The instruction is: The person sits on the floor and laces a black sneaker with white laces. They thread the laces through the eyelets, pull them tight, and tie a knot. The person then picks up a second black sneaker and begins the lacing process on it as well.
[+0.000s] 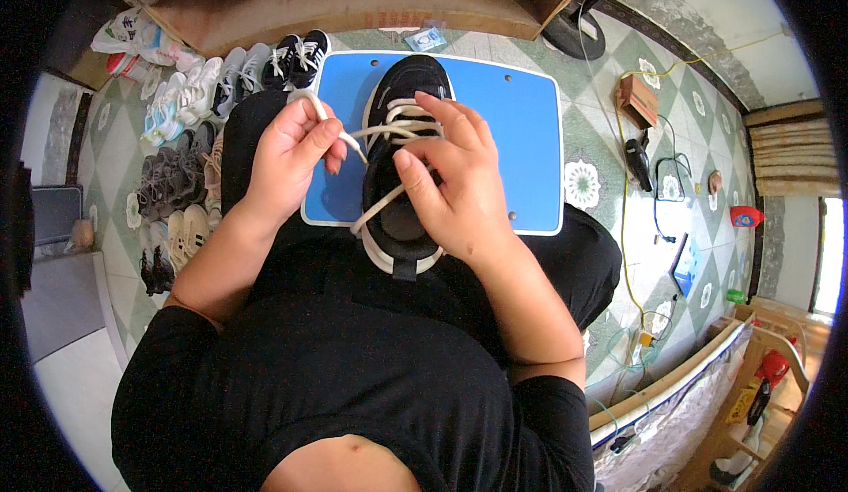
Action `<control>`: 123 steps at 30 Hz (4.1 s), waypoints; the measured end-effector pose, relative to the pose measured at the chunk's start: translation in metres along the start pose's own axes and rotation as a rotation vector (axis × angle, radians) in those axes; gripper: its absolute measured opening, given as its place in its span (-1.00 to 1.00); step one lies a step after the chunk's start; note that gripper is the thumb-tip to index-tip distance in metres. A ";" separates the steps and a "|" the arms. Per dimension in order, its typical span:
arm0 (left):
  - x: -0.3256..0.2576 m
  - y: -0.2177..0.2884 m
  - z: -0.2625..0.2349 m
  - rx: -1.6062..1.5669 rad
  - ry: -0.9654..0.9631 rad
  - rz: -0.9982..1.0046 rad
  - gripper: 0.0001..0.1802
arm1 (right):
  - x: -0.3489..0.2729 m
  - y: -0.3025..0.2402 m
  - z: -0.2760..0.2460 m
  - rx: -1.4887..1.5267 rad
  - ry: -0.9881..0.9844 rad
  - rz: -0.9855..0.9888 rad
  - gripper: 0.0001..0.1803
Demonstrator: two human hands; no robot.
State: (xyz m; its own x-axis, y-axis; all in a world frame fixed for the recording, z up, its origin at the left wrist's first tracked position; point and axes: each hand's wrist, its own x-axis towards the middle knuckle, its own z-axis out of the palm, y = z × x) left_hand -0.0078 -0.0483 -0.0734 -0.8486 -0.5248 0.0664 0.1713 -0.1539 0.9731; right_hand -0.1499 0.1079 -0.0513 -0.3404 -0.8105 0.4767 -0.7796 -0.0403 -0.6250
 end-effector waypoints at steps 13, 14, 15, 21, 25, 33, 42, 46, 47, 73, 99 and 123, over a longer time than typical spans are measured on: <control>0.007 -0.012 -0.001 -0.015 -0.001 0.085 -0.87 | 0.006 -0.010 0.008 -0.148 -0.119 0.059 -0.64; 0.007 -0.012 -0.001 -0.018 0.002 0.080 -0.87 | 0.006 -0.009 0.008 -0.146 -0.124 0.061 -0.64; 0.007 -0.012 -0.001 -0.020 0.005 0.076 -0.88 | 0.006 -0.009 0.008 -0.144 -0.129 0.064 -0.64; 0.004 -0.014 0.004 -0.036 -0.004 0.061 -0.89 | 0.006 -0.007 0.008 -0.147 -0.149 0.054 -0.62; 0.004 -0.013 0.004 -0.033 -0.007 0.064 -0.88 | 0.007 -0.008 0.008 -0.152 -0.150 0.052 -0.63; 0.003 -0.015 0.007 -0.028 -0.061 0.018 -0.95 | 0.007 -0.008 0.008 -0.144 -0.142 0.046 -0.64; 0.002 -0.016 0.009 0.114 -0.073 -0.024 -0.93 | 0.007 -0.008 0.008 -0.117 -0.117 0.026 -0.66; 0.002 -0.013 0.011 0.506 -0.026 0.278 -0.96 | 0.008 -0.007 0.008 -0.129 -0.124 0.018 -0.66; 0.001 -0.013 0.012 0.546 -0.040 0.299 -0.96 | 0.008 -0.007 0.007 -0.118 -0.136 0.015 -0.66; -0.017 -0.021 0.022 0.490 -0.074 0.223 -0.45 | 0.008 -0.002 0.006 -0.090 -0.185 0.008 -0.86; -0.008 -0.030 0.041 0.382 0.001 0.034 -0.57 | 0.010 0.000 0.001 -0.190 -0.175 -0.150 -0.86; -0.010 -0.032 0.045 0.541 0.107 0.157 -0.62 | 0.004 0.007 -0.046 0.626 -0.294 -0.099 -0.85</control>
State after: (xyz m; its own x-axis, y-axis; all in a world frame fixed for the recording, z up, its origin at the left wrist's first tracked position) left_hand -0.0268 -0.0007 -0.0955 -0.7736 -0.5930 0.2236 -0.0135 0.3682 0.9297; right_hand -0.1807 0.1316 -0.0249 -0.0579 -0.9066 0.4180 -0.3198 -0.3797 -0.8681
